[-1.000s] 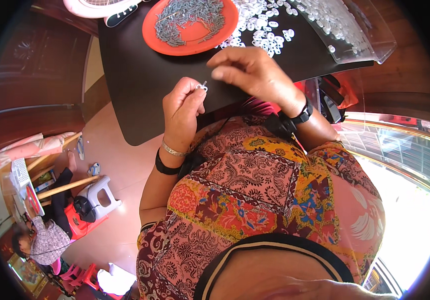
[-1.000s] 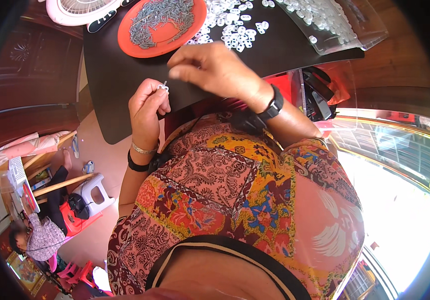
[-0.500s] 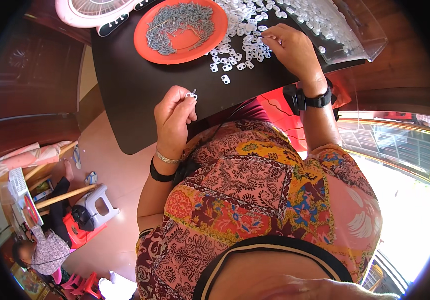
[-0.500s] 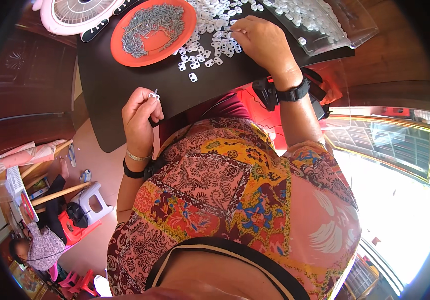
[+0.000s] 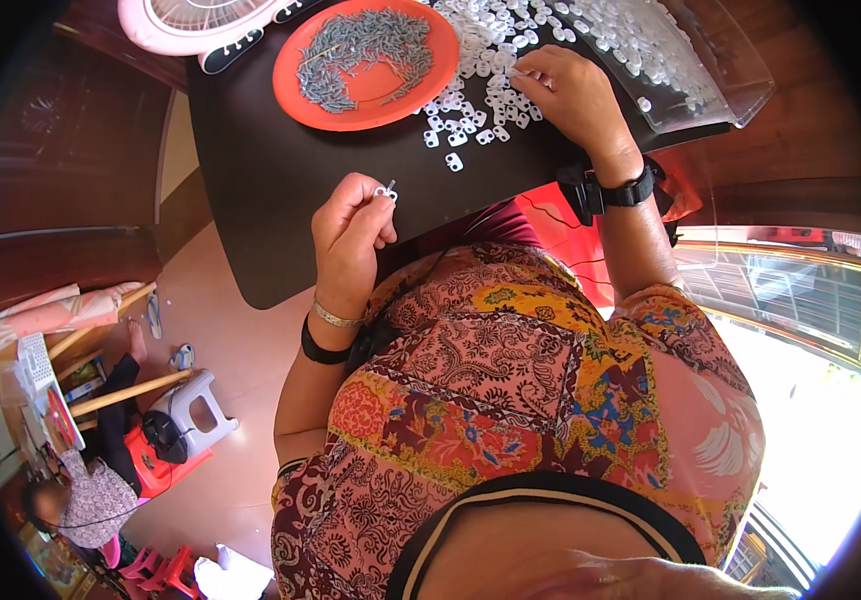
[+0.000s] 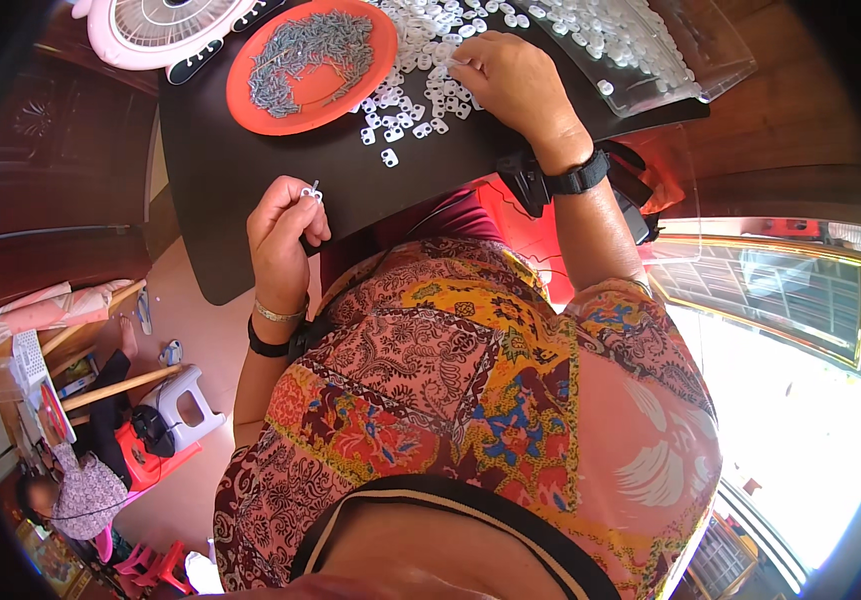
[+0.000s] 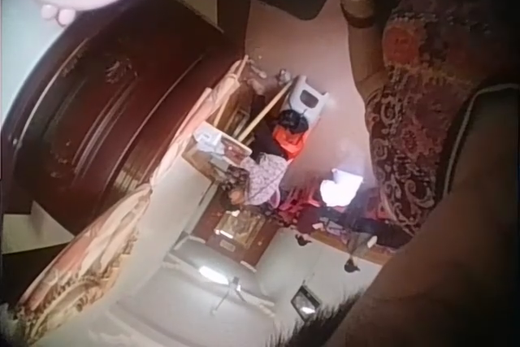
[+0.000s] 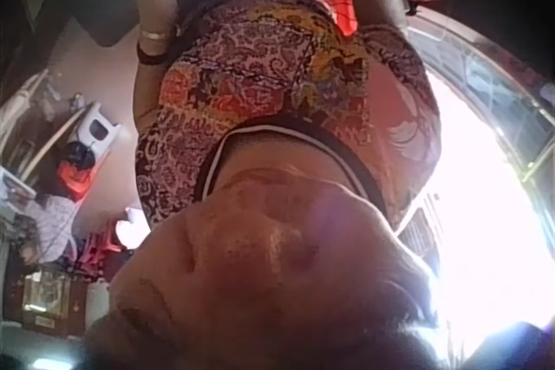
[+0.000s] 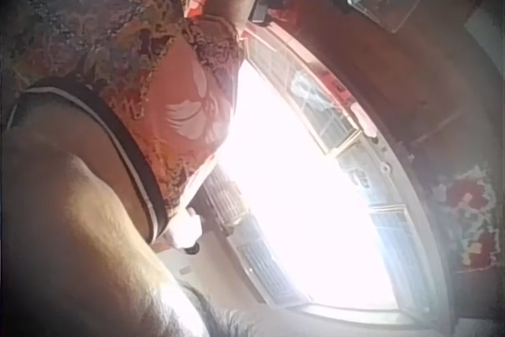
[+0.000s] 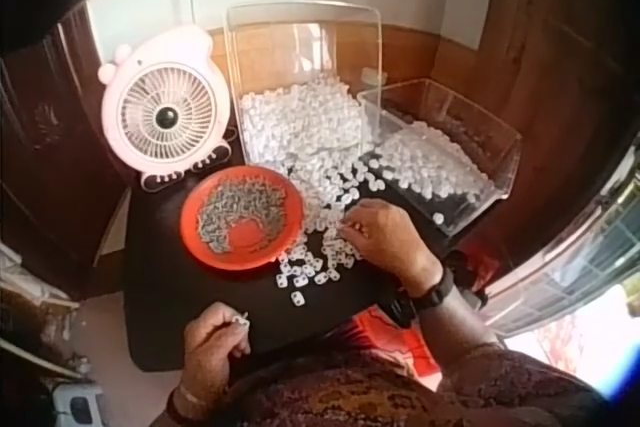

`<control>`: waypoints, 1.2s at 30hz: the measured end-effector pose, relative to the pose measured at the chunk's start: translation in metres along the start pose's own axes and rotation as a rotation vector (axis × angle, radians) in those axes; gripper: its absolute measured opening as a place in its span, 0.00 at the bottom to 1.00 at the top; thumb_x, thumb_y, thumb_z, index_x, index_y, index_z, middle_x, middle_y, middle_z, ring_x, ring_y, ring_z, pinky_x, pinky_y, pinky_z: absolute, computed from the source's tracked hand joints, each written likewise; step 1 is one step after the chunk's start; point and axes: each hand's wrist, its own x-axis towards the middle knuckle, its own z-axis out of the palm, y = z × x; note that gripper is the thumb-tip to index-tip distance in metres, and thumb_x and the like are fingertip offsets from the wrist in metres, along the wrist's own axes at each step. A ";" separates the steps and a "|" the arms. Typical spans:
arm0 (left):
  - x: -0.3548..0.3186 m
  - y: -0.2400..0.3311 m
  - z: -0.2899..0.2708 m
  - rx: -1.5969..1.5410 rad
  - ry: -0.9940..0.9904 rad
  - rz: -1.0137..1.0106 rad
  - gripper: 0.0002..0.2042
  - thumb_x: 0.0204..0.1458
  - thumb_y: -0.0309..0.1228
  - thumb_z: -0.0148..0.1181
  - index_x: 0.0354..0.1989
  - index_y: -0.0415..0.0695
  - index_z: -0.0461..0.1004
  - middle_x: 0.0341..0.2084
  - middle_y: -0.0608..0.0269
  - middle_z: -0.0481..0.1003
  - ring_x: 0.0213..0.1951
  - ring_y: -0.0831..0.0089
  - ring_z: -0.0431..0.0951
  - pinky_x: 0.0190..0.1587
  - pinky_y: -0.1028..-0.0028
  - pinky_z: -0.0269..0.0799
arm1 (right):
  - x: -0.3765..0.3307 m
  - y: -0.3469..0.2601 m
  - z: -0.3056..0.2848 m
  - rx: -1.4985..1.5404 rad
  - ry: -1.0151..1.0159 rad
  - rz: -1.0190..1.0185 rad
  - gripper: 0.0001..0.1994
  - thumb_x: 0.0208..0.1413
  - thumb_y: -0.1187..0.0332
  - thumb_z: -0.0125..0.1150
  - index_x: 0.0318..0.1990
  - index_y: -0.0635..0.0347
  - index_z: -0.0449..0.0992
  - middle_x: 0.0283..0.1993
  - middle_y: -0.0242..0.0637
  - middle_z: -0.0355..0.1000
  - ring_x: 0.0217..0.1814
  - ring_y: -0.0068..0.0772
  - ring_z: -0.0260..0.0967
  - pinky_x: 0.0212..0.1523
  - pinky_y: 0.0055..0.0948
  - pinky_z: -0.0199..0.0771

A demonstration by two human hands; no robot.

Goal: Assembling small white plastic components by inserting metal pins.

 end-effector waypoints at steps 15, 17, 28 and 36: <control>0.001 0.002 0.004 -0.257 -0.053 0.044 0.08 0.55 0.30 0.47 0.29 0.39 0.68 0.22 0.62 0.72 0.25 0.77 0.71 0.29 0.79 0.64 | -0.026 -0.114 0.021 0.800 -0.200 -0.171 0.06 0.49 0.77 0.64 0.36 0.63 0.79 0.31 0.34 0.76 0.33 0.23 0.74 0.33 0.20 0.72; 0.002 -0.001 0.002 -0.362 -0.046 0.068 0.08 0.55 0.30 0.46 0.29 0.39 0.67 0.22 0.62 0.71 0.25 0.76 0.71 0.30 0.78 0.64 | -0.026 -0.117 0.024 0.825 -0.243 -0.160 0.06 0.50 0.78 0.63 0.36 0.63 0.79 0.32 0.35 0.76 0.34 0.26 0.75 0.35 0.22 0.73; 0.002 -0.005 -0.002 -0.395 -0.043 0.033 0.07 0.55 0.29 0.47 0.30 0.39 0.67 0.23 0.61 0.71 0.26 0.74 0.72 0.31 0.77 0.64 | -0.028 -0.124 0.028 1.446 -0.446 0.129 0.04 0.56 0.78 0.58 0.38 0.70 0.75 0.31 0.35 0.76 0.33 0.21 0.73 0.38 0.21 0.75; 0.001 -0.002 0.001 -0.352 -0.013 0.070 0.07 0.55 0.29 0.46 0.30 0.38 0.67 0.23 0.60 0.72 0.27 0.74 0.72 0.31 0.78 0.64 | -0.027 -0.117 0.031 1.296 -0.405 0.243 0.08 0.55 0.76 0.59 0.43 0.64 0.77 0.34 0.29 0.76 0.33 0.13 0.70 0.33 0.15 0.69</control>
